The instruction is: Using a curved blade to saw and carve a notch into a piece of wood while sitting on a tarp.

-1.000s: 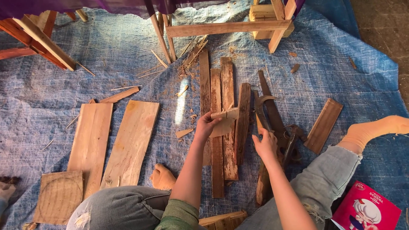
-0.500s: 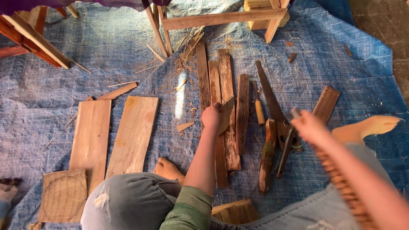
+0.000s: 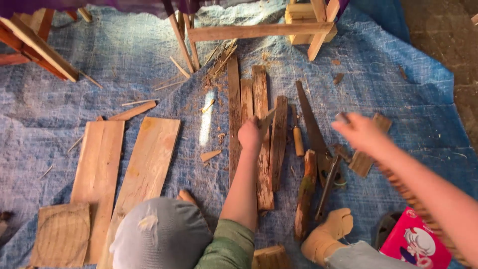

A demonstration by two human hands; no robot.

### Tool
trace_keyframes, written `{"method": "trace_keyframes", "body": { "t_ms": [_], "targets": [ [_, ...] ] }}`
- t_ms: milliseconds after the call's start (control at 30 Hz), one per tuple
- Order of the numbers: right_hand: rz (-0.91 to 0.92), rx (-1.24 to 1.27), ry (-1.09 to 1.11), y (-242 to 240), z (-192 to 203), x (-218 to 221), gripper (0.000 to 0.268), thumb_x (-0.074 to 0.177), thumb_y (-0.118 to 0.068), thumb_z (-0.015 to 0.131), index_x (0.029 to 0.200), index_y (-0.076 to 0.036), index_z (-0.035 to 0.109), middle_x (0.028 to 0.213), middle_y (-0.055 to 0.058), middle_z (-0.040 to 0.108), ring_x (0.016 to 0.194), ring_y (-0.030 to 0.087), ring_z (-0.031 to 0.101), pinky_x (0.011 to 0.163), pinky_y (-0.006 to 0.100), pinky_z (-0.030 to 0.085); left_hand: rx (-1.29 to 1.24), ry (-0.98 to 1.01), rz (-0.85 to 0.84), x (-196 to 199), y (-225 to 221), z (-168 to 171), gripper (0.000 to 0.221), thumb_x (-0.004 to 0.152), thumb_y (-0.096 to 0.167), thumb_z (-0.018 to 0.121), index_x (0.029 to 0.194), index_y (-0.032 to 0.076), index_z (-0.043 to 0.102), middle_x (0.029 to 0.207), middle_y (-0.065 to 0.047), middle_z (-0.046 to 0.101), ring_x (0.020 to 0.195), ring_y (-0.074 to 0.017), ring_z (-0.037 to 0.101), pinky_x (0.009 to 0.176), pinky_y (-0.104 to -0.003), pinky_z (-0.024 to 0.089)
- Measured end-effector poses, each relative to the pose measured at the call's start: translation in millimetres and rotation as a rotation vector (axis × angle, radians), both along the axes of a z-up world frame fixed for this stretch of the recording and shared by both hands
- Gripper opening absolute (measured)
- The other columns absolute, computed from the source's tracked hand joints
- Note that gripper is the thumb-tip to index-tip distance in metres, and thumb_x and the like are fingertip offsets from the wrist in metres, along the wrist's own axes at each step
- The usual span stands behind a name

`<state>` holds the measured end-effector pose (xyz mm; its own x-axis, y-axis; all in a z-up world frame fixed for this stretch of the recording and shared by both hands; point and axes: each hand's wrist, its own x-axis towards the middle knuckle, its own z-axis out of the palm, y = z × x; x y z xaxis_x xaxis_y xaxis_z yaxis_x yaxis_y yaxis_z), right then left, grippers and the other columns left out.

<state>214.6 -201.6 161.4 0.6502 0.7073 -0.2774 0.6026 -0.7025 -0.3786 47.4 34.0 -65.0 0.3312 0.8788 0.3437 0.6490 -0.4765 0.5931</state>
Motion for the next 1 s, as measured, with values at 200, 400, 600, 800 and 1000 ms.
{"method": "trace_keyframes", "body": {
  "t_ms": [200, 400, 600, 800, 1000],
  "targets": [
    [0.053, 0.286, 0.423, 80, -79, 24, 0.043, 0.099, -0.039, 0.063, 0.111, 0.002, 0.066, 0.056, 0.013, 0.060, 0.036, 0.025, 0.059, 0.026, 0.033, 0.048, -0.285, 0.243, -0.186, -10, 31, -8, 0.033, 0.092, 0.020, 0.061, 0.122, 0.025, 0.072, 0.098, -0.009, 0.076, 0.096, -0.0308, 0.075, 0.082, -0.045, 0.062],
    [0.116, 0.321, 0.502, 56, -102, 2, 0.036, 0.100, -0.035, 0.062, 0.086, -0.002, 0.063, 0.047, 0.012, 0.059, 0.029, 0.022, 0.055, 0.026, 0.028, 0.043, -0.340, 0.153, -0.201, -34, 38, 40, 0.039, 0.091, 0.021, 0.068, 0.129, 0.016, 0.071, 0.111, -0.011, 0.076, 0.106, -0.0311, 0.073, 0.091, -0.045, 0.059],
    [0.032, 0.276, 0.428, 6, -98, -29, 0.037, 0.102, -0.037, 0.058, 0.084, -0.005, 0.067, 0.042, 0.016, 0.058, 0.032, 0.028, 0.057, 0.033, 0.034, 0.047, -0.370, 0.101, -0.180, -57, 17, 31, 0.038, 0.091, 0.016, 0.068, 0.129, 0.014, 0.072, 0.116, -0.011, 0.076, 0.109, -0.0316, 0.072, 0.093, -0.046, 0.059],
    [-0.061, 0.319, 0.423, -17, -116, -48, 0.046, 0.101, -0.045, 0.058, 0.082, -0.005, 0.069, 0.040, 0.015, 0.059, 0.030, 0.028, 0.057, 0.031, 0.034, 0.047, -0.369, 0.053, -0.164, -57, 29, 23, 0.037, 0.090, 0.018, 0.070, 0.126, 0.010, 0.073, 0.116, -0.014, 0.075, 0.108, -0.0363, 0.071, 0.092, -0.051, 0.059],
    [-0.006, 0.226, 0.439, -10, -154, -33, 0.043, 0.103, -0.046, 0.052, 0.105, -0.008, 0.071, 0.045, 0.014, 0.063, 0.035, 0.027, 0.062, 0.038, 0.034, 0.051, -0.396, 0.060, -0.163, -55, 19, 27, 0.034, 0.089, 0.019, 0.071, 0.122, 0.010, 0.074, 0.116, -0.013, 0.075, 0.105, -0.0356, 0.072, 0.090, -0.050, 0.060]
  ]
}}
